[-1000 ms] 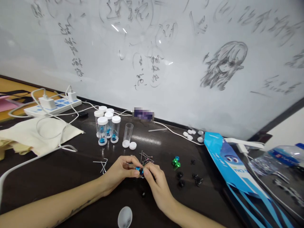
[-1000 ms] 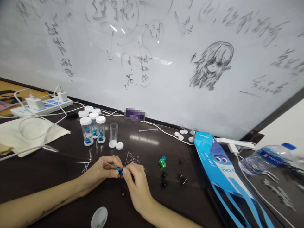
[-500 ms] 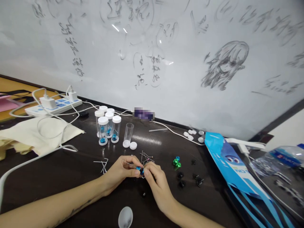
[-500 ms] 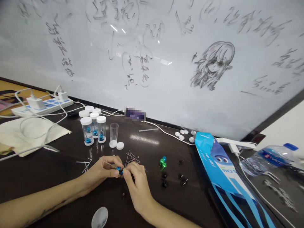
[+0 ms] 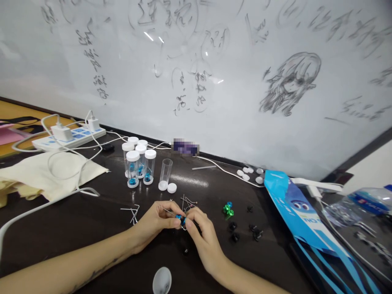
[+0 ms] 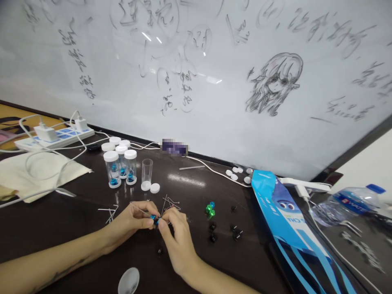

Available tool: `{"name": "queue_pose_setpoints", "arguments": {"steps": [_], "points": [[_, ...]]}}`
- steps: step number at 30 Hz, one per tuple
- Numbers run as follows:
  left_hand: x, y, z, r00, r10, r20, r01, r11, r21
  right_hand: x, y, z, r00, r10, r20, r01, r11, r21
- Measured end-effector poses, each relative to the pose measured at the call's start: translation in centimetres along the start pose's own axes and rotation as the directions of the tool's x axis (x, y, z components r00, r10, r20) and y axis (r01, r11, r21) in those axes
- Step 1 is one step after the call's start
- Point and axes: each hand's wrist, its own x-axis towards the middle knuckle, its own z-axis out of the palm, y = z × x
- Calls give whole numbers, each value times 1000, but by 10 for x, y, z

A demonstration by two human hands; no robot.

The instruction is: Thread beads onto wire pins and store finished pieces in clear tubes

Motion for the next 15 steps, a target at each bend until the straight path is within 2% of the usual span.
{"name": "queue_pose_setpoints", "arguments": {"steps": [6, 12, 15], "points": [[-1, 0, 1, 1000, 7, 25, -7, 1000, -1, 0, 0, -1, 1000, 5, 12, -5, 1000, 14], [-1, 1, -1, 999, -12, -32, 12, 1000, -6, -2, 2, 1, 997, -19, -74, 23, 999, 46], [-1, 1, -2, 999, -14, -42, 13, 1000, -16, -2, 1, 1, 998, 1, -62, 4, 997, 73]]}}
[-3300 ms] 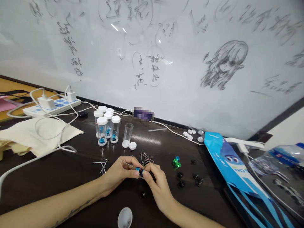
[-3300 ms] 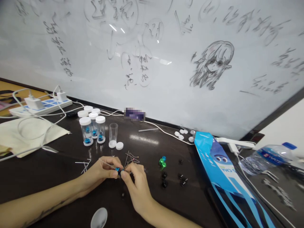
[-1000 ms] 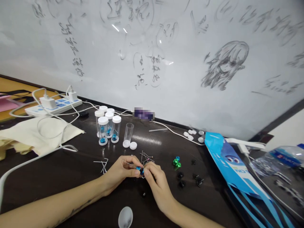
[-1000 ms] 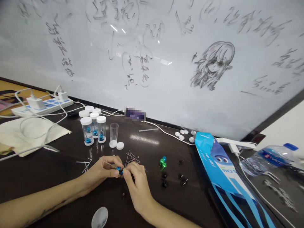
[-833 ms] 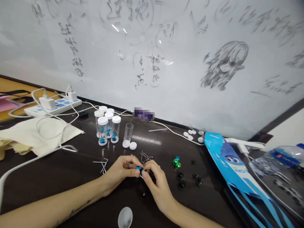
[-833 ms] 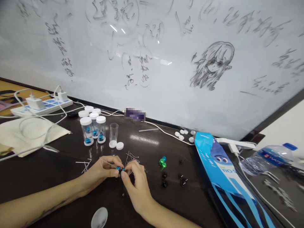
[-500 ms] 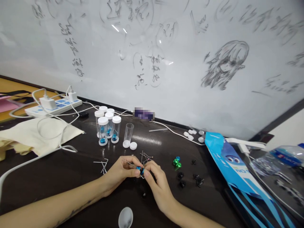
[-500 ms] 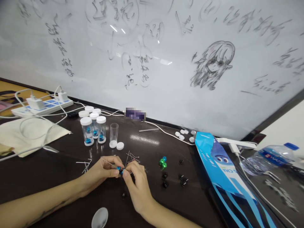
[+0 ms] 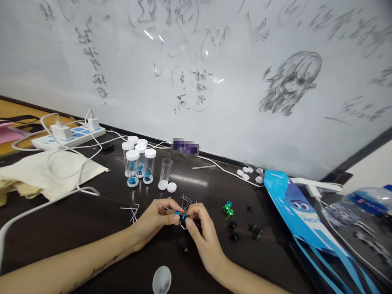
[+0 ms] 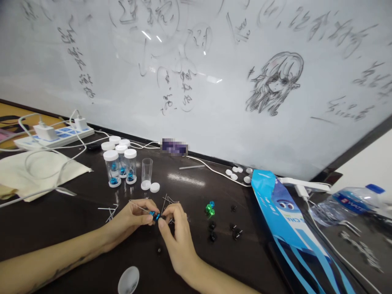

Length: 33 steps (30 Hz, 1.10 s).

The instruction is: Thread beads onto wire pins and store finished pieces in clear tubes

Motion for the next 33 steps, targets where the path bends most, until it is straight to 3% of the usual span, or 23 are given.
{"name": "queue_pose_setpoints", "arguments": {"steps": [18, 24, 33], "points": [[1, 0, 3, 999, 15, 35, -15, 1000, 2, 4, 3, 1, 997, 55, 48, -51, 995, -84], [1, -1, 0, 1000, 5, 6, -5, 1000, 7, 1, -1, 0, 995, 96, -9, -96, 995, -25], [3, -3, -1, 1000, 13, -1, -13, 1000, 12, 3, -2, 0, 998, 57, -13, -57, 998, -33]]}}
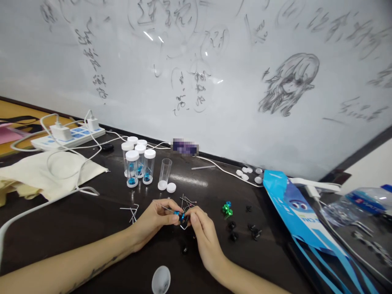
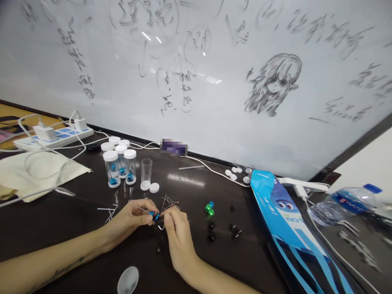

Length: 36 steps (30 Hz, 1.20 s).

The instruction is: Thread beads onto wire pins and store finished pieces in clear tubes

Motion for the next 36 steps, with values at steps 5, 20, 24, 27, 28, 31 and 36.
{"name": "queue_pose_setpoints", "arguments": {"steps": [5, 20, 24, 27, 28, 31, 36], "points": [[0, 1, 0, 1000, -2, -1, 2, 1000, -2, -1, 1, 1, 1000, 11, -1, -11, 1000, -3], [-1, 5, 3, 999, -22, -36, 22, 1000, -11, -2, 1, 0, 998, 50, -35, -49, 998, 25], [-1, 5, 2, 1000, -11, -29, 11, 1000, -12, -2, 1, 1, 998, 43, -39, -42, 999, 30], [-1, 4, 2, 1000, -12, -28, 12, 1000, -12, -1, 1, 1, 999, 33, -41, -32, 999, 30], [-1, 4, 2, 999, -14, -29, 14, 1000, -13, -1, 1, 1, 999, 31, -40, -30, 999, 28], [-2, 5, 3, 999, -16, -36, 15, 1000, -16, -1, 1, 1, 999, 37, -35, -37, 999, 17], [-3, 6, 4, 999, -18, -44, 17, 1000, -18, -2, 1, 0, 997, 53, -47, -52, 998, 28]]}}
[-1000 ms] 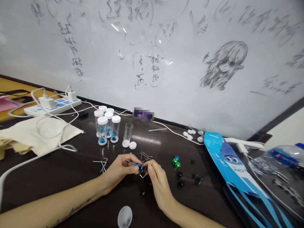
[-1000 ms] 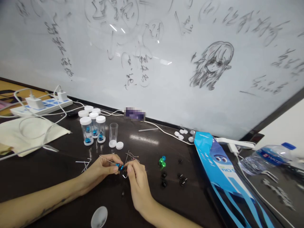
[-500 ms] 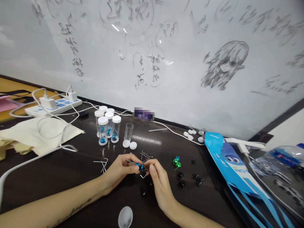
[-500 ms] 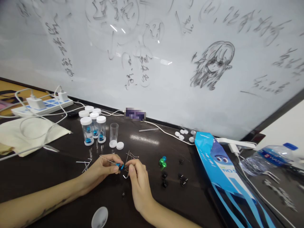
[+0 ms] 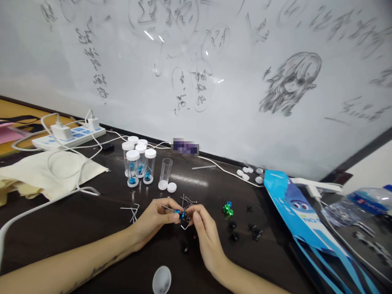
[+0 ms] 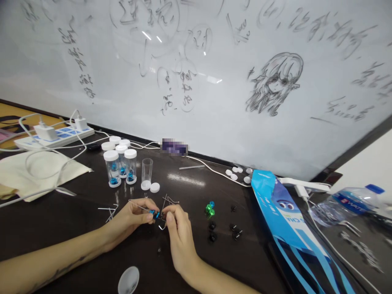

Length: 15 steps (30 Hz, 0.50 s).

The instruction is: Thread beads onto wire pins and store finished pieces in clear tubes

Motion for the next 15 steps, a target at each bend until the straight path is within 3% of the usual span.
{"name": "queue_pose_setpoints", "arguments": {"steps": [15], "points": [[1, 0, 0, 1000, 24, -2, -24, 1000, -10, 0, 1, 0, 1000, 7, 11, -7, 1000, -1]]}}
